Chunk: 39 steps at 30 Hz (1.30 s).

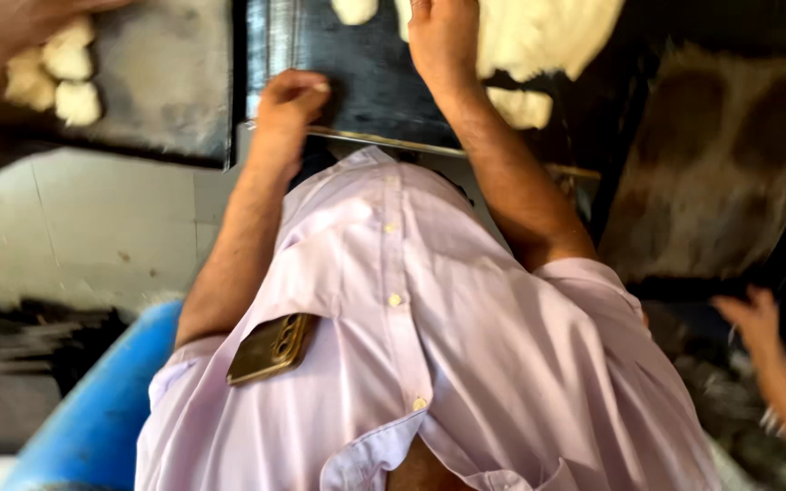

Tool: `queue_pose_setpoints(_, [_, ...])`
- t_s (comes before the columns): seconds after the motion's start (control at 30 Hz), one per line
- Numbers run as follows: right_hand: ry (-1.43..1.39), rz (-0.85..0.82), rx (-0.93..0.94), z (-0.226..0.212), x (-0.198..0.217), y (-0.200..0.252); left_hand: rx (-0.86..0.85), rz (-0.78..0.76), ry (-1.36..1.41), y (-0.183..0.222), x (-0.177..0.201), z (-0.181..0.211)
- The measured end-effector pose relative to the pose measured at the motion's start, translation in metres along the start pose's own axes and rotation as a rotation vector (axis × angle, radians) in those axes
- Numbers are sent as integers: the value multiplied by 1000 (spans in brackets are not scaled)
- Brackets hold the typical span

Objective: The person tears small sections of dough from a longer strip, rolls them by hand into small balls, and places them onto metal baking trays. The person also dips their fingers into a cup of oil and spreads it onto the trays and dough pieces.

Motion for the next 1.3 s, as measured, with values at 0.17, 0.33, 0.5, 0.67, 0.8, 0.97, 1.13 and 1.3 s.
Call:
queue_pose_setpoints(0.17, [194, -220, -166, 59, 128, 9, 77, -37, -69, 3, -20, 15])
queue_pose_setpoints(0.33, [507, -205, 106, 5, 156, 53, 115, -181, -157, -12, -70, 11])
queue_pose_setpoints(0.5, [328, -254, -18, -17, 154, 73, 18, -442, -219, -20, -139, 17])
queue_pose_setpoints(0.67, [-483, -251, -631, 0, 143, 97, -40, -739, -411, 11, -193, 45])
queue_pose_setpoints(0.8, [-759, -113, -659, 6, 137, 84, 106, -818, -297, 15, -197, 46])
queue_pose_setpoints(0.97, [-279, 81, -350, 2, 141, 53, -80, -552, -53, -28, -142, 47])
queue_pose_setpoints(1.13, [-38, -223, 85, -20, 71, 41, -56, -329, 237, -18, -82, 66])
queue_pose_setpoints(1.3, [-20, -272, 235, -5, 2, 33, -64, -213, 321, 31, -82, 69])
Point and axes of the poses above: each hand's wrist, its own y-axis away from the middle knuckle, its own x-axis out of the back of the hand, z = x × y, the point moved 9 cm from there along -y, towards the middle knuckle, and after that the axes turned 4 degrees about z, right-handed, at the moved point
